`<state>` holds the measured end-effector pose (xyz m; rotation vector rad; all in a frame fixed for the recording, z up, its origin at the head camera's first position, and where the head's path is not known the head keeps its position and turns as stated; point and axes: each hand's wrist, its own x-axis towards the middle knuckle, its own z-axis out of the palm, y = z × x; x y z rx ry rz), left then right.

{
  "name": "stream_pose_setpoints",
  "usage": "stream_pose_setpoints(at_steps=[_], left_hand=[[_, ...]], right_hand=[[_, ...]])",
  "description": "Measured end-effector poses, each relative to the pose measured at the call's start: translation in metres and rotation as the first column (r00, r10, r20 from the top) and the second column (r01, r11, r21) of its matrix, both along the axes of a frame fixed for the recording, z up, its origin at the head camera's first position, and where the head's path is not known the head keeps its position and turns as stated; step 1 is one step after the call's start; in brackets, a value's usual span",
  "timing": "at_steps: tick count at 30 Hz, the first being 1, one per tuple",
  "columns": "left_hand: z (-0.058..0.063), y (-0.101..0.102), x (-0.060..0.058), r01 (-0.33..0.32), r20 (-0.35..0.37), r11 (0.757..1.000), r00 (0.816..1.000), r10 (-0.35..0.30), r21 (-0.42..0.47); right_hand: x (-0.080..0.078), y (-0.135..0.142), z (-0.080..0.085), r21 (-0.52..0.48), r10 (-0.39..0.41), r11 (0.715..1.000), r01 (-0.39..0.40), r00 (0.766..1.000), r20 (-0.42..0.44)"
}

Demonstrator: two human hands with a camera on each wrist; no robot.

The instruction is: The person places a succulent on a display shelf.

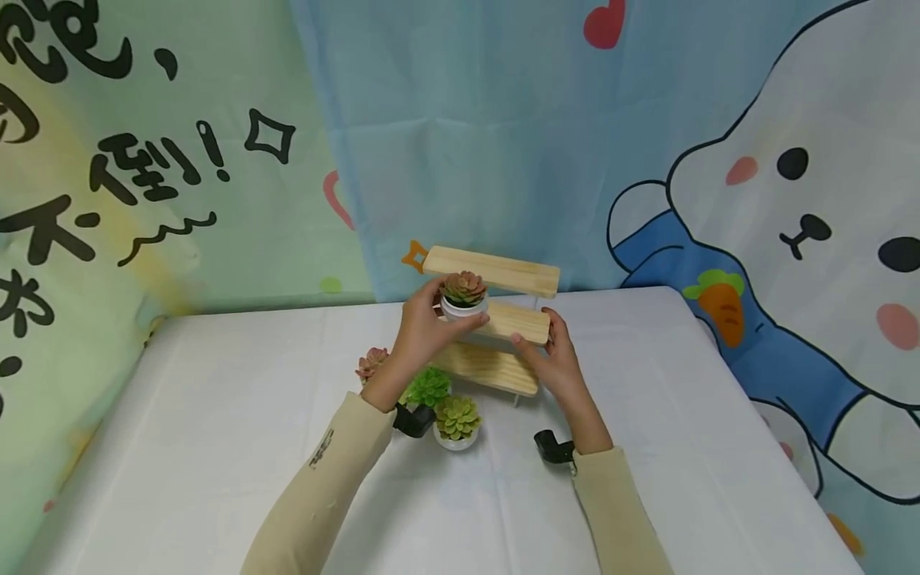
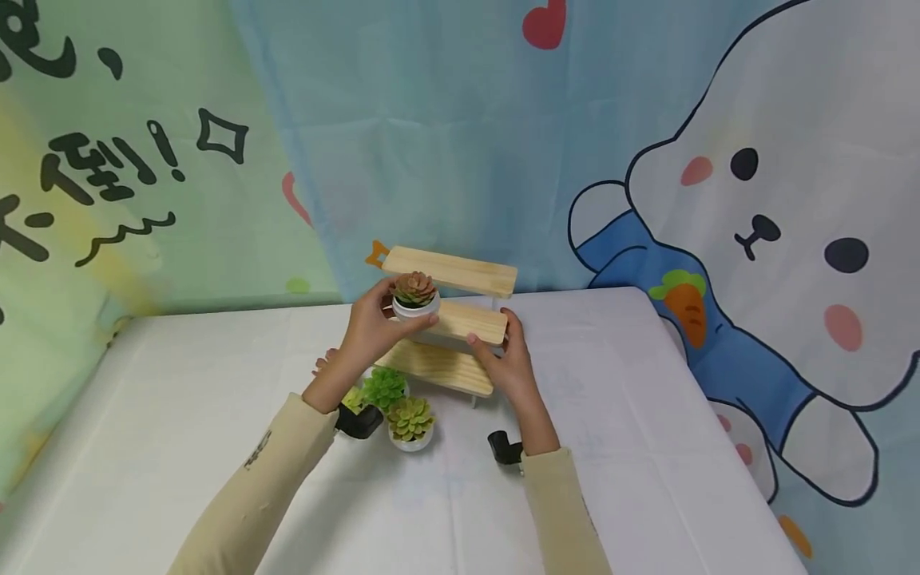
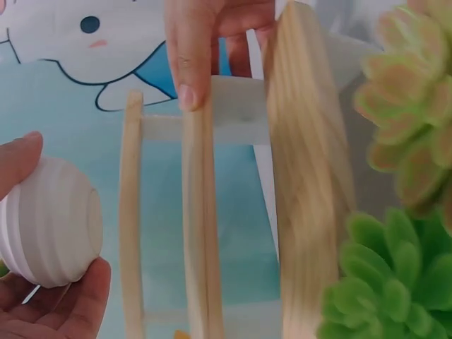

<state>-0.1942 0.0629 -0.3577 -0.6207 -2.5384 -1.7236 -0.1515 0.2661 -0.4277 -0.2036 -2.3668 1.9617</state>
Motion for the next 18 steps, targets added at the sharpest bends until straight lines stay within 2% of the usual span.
stream_pose_setpoints(at_steps=[8, 18], left_hand=[[0.002, 0.015, -0.012, 0.000, 0.017, 1.000, 1.000, 0.000, 0.000], [0.017, 0.042, -0.032, 0.015, -0.021, 0.998, 1.000, -0.016, -0.063]], right_hand=[[0.003, -0.002, -0.003, -0.005, 0.013, 1.000, -0.013, 1.000, 0.009], [0.002, 0.003, -0.001, -0.019, 0.005, 1.000, -0.005, 1.000, -0.005]])
